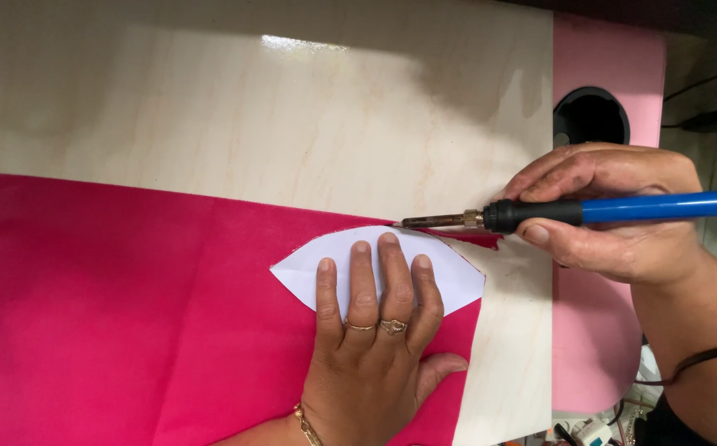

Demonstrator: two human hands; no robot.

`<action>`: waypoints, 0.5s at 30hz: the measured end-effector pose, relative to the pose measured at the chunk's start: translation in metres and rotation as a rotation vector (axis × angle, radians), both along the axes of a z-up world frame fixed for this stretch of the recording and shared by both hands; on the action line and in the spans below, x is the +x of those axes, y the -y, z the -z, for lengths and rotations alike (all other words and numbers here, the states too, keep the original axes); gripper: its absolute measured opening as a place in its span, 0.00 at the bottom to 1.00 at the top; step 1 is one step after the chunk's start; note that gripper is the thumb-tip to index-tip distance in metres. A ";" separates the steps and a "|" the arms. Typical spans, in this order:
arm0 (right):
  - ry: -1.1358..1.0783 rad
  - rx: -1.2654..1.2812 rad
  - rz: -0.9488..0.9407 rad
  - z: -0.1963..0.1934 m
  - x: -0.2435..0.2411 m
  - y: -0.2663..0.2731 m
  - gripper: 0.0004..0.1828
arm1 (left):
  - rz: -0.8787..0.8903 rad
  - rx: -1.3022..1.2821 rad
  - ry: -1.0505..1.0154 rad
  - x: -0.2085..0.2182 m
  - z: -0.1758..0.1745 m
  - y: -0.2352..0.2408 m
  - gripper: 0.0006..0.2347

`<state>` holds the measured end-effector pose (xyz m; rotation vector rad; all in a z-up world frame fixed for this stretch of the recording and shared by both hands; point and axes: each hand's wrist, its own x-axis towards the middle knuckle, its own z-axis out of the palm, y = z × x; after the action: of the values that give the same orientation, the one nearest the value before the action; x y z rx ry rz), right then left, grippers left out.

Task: Cutting leaf-shaped pieces from pink fabric using a heated tool and a paper template.

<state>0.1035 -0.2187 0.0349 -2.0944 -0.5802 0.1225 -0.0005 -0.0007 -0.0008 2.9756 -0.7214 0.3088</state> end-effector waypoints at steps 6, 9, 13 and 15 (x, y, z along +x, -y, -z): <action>-0.007 -0.007 0.021 0.000 -0.002 0.000 0.10 | 0.001 -0.003 0.007 0.000 0.000 0.000 0.42; -0.024 0.002 0.014 -0.001 -0.002 0.000 0.10 | 0.003 0.008 0.005 0.001 -0.001 0.000 0.43; -0.020 -0.003 0.019 -0.001 -0.004 0.002 0.10 | 0.001 0.005 0.003 0.001 -0.001 0.000 0.43; 0.002 -0.024 0.019 0.000 -0.005 0.006 0.12 | 0.001 0.018 0.010 0.001 -0.002 0.000 0.43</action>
<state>0.0983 -0.2243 0.0347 -2.1232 -0.5621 0.1165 0.0004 -0.0004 0.0008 2.9924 -0.7303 0.3189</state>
